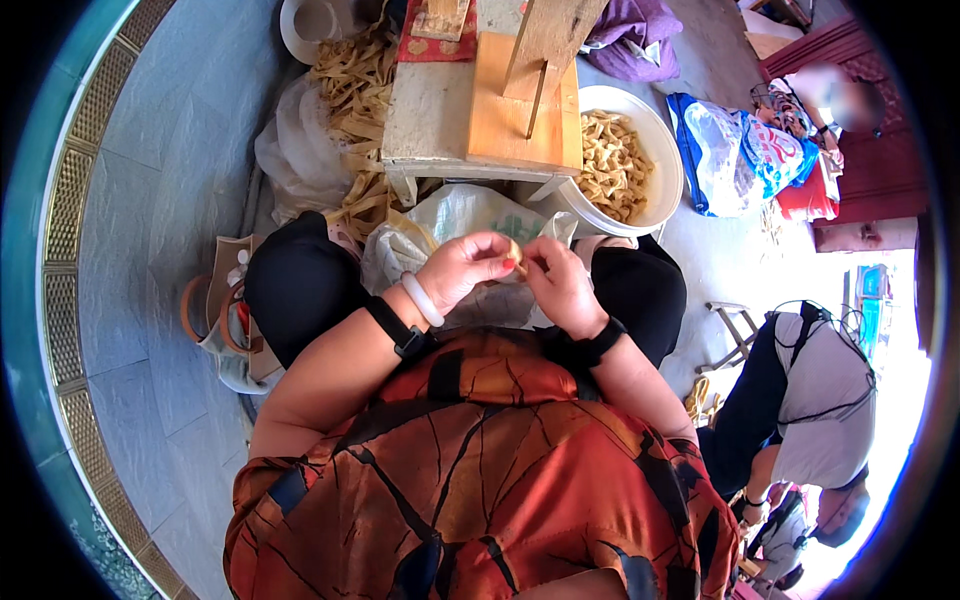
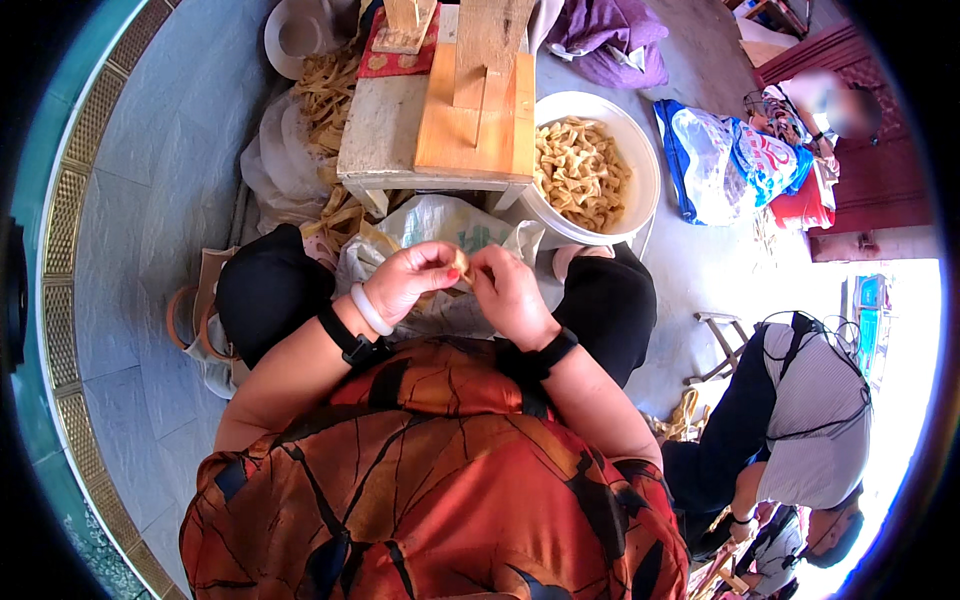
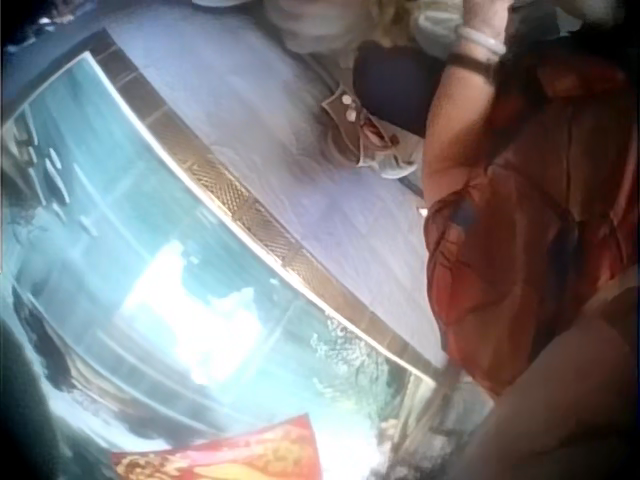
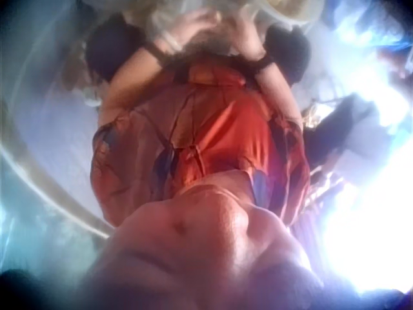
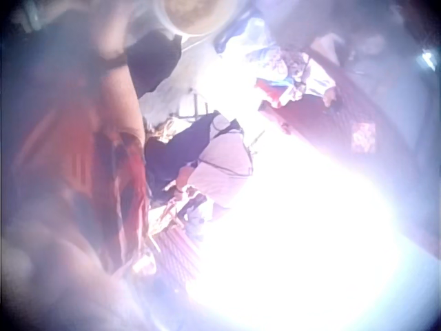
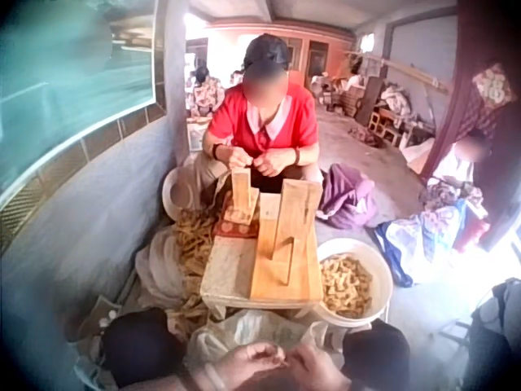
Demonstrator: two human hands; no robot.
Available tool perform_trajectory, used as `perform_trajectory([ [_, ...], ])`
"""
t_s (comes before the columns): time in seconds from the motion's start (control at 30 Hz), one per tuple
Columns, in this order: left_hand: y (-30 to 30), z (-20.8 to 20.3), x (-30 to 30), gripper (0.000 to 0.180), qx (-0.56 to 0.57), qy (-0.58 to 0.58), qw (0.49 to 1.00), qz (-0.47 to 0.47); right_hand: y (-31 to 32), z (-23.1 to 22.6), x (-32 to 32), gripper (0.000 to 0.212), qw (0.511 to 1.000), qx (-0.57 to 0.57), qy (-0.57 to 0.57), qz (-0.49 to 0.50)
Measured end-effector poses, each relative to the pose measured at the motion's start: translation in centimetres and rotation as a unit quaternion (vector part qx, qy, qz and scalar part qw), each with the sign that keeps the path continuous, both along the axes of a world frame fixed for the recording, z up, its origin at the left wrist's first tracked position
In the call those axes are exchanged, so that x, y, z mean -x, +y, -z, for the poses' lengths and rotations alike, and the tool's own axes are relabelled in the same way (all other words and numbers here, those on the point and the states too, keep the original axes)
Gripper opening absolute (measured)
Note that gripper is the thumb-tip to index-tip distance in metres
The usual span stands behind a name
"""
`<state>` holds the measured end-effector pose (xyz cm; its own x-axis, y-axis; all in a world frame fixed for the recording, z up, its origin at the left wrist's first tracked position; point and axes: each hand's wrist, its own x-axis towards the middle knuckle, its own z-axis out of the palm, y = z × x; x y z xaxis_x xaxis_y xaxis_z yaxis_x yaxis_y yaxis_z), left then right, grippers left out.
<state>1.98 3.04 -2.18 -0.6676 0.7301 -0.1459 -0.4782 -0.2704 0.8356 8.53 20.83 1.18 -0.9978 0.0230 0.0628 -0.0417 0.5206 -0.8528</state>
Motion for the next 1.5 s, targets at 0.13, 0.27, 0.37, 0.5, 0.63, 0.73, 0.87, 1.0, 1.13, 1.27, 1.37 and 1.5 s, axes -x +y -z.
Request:
perform_trajectory([
  [0.13, 0.1, 0.0, -0.2, 0.018, 0.078, 0.207, 0.972, -0.079, 0.1, 0.0, -0.6, 0.02, 0.98, 0.154, -0.114, -0.059],
  [0.27, 0.3, -1.5, -0.6, 0.017, 0.117, 0.2, 0.968, -0.096, -0.1, -0.6, -0.1, 0.018, 0.994, 0.047, -0.068, -0.075],
  [0.37, -0.5, -0.6, 1.3, 0.017, 0.175, 0.204, 0.952, -0.149, -1.1, -4.0, -0.8, 0.01, 0.968, -0.041, 0.085, -0.234],
  [0.5, -0.5, -1.4, 1.5, 0.016, 0.233, 0.33, 0.895, -0.189, 0.9, -3.2, -1.6, 0.023, 0.977, 0.12, -0.135, -0.115],
  [0.63, -0.1, -2.4, 0.3, 0.012, 0.255, 0.361, 0.884, -0.15, 0.0, -3.7, -0.3, 0.012, 0.993, 0.066, 0.023, -0.095],
  [0.73, 0.6, -2.2, 0.0, 0.011, 0.207, 0.326, 0.908, -0.161, -1.9, -4.6, 0.0, 0.02, 0.99, 0.012, -0.024, -0.141],
  [0.87, 0.4, -1.4, 0.6, 0.013, 0.184, 0.227, 0.937, -0.191, -2.0, -4.4, -0.4, 0.019, 0.992, -0.034, 0.045, -0.114],
  [1.0, -1.1, -4.7, 2.0, 0.019, 0.167, 0.064, 0.984, -0.021, -0.3, -4.4, 0.1, 0.018, 0.996, -0.025, 0.075, -0.039],
  [1.13, -2.3, -5.6, 4.8, 0.024, 0.192, 0.161, 0.966, 0.069, 1.8, -6.6, 2.4, 0.017, 0.988, -0.084, 0.107, -0.07],
  [1.27, -0.5, -7.6, 8.0, 0.026, 0.244, 0.165, 0.955, -0.032, 3.3, -8.2, 6.2, 0.012, 0.988, -0.091, 0.123, -0.02],
  [1.37, 1.4, -8.6, 11.4, 0.028, 0.215, 0.213, 0.947, -0.109, 4.2, -8.8, 10.2, 0.011, 0.971, -0.121, 0.206, -0.004],
  [1.5, 3.4, -9.4, 13.9, 0.03, 0.338, 0.351, 0.846, -0.214, 4.6, -7.7, 14.0, 0.006, 0.975, -0.118, 0.185, 0.035],
])
